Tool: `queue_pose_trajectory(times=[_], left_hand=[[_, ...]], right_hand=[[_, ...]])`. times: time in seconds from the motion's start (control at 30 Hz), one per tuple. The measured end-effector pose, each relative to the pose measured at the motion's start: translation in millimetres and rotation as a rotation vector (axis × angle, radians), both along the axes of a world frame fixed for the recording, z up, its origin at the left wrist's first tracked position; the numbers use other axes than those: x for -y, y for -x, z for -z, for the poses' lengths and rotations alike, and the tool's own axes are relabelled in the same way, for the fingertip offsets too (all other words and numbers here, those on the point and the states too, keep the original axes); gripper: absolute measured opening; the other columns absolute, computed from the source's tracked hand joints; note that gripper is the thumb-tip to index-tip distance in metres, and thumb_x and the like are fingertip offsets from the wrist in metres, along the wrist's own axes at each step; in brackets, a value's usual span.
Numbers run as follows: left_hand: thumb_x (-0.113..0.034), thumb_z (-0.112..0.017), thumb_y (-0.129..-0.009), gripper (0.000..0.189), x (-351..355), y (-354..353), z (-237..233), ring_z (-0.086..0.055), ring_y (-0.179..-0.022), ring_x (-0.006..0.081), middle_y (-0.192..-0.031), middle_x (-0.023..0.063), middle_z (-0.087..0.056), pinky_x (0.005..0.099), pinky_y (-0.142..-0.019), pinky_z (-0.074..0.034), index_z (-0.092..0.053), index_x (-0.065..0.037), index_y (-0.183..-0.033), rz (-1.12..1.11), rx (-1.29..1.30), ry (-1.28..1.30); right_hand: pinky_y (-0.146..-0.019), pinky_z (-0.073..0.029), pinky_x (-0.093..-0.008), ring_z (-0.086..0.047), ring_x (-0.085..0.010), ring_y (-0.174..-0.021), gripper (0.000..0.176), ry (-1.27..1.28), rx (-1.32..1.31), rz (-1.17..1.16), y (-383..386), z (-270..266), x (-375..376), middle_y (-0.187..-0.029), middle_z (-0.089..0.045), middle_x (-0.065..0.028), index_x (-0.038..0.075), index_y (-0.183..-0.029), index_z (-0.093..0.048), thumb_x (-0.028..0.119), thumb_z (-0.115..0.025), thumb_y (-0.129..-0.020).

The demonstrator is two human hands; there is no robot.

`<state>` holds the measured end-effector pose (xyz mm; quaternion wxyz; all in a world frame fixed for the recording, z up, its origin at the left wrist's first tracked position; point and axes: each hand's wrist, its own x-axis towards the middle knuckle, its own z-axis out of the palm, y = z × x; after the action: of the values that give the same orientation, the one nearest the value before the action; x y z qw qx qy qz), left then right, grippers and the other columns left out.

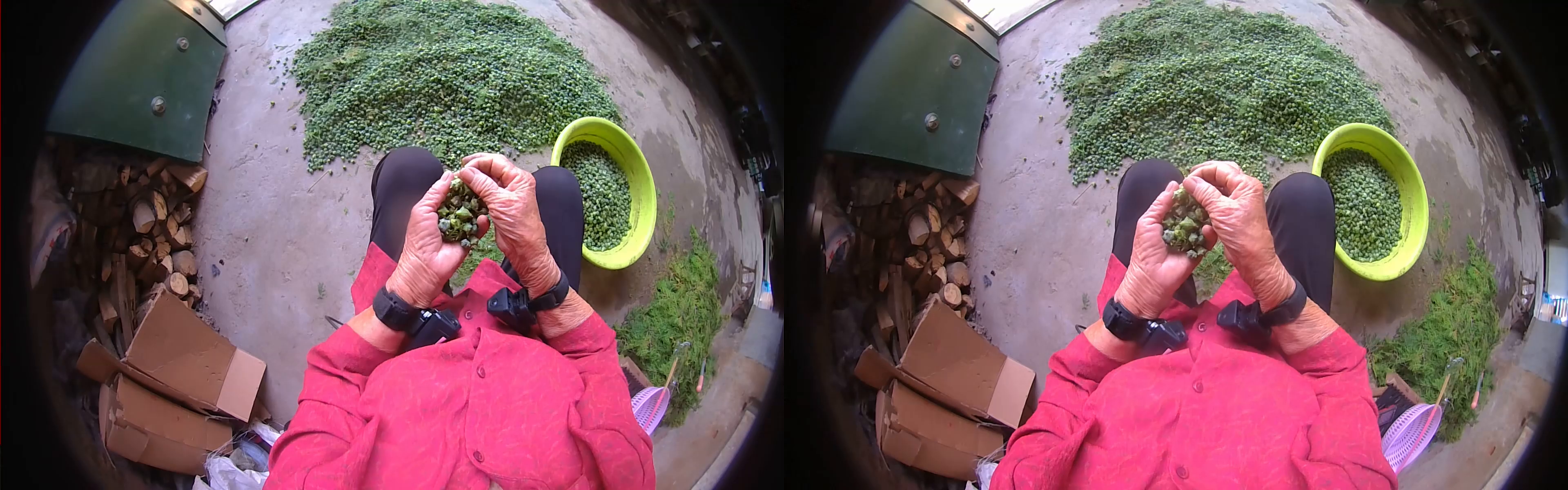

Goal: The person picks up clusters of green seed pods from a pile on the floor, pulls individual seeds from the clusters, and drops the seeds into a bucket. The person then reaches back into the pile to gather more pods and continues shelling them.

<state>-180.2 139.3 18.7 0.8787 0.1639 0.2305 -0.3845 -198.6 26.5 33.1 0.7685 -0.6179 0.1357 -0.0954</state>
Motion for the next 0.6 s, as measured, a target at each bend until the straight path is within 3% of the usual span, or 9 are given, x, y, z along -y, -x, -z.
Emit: queue_pose_trajectory(times=[0.2, 0.27, 0.37, 0.6], left_hand=[[-0.030, -0.052, -0.090, 0.019, -2.3, 1.8, -5.4, -0.061, -0.073, 0.0159, -0.083, 0.0021, -0.063, 0.0331, -0.057, -0.052, -0.060, -0.013, -0.093, 0.032, 0.089, -0.053], [-0.031, -0.052, -0.090, 0.020, -1.1, 1.9, -5.6, -0.061, -0.073, 0.0159, -0.083, 0.0021, -0.063, 0.0329, -0.057, -0.052, -0.060, -0.013, -0.093, 0.033, 0.091, -0.055], [-0.032, -0.053, -0.090, 0.021, 0.2, 2.2, -1.7, -0.062, -0.072, 0.0157, -0.083, 0.0018, -0.063, 0.0320, -0.058, -0.053, -0.060, -0.012, -0.093, 0.019, 0.097, -0.043], [-0.026, -0.060, -0.085, 0.016, -2.1, 6.6, -6.4, -0.061, -0.071, 0.0143, -0.083, 0.0004, -0.063, 0.0308, -0.057, -0.052, -0.061, -0.013, -0.094, 0.033, 0.155, -0.155]], right_hand=[[-0.064, -0.045, -0.0236, -0.055, -0.0090, -0.074, 0.010, 0.059, -0.012, 0.008, 2.4, 0.7, 1.4, -0.083, -0.056, -0.0022, -0.001, -0.083, -0.064, 0.008, -0.066, -0.079], [-0.064, -0.046, -0.0266, -0.057, -0.0129, -0.073, 0.008, 0.412, 0.107, 0.069, 2.2, -2.7, 2.8, -0.079, -0.056, -0.0047, 0.000, -0.081, -0.063, 0.007, -0.066, -0.078], [-0.063, -0.046, -0.0289, -0.057, -0.0184, -0.070, 0.006, 0.626, 0.222, 0.130, 1.7, -4.2, 2.1, -0.077, -0.056, -0.0080, 0.001, -0.079, -0.062, 0.006, -0.066, -0.077], [-0.061, -0.046, -0.0321, -0.059, -0.0235, -0.068, 0.006, 0.742, 0.208, 0.116, 3.1, -7.7, -0.2, -0.075, -0.057, -0.0103, 0.001, -0.079, -0.060, 0.005, -0.064, -0.077]])
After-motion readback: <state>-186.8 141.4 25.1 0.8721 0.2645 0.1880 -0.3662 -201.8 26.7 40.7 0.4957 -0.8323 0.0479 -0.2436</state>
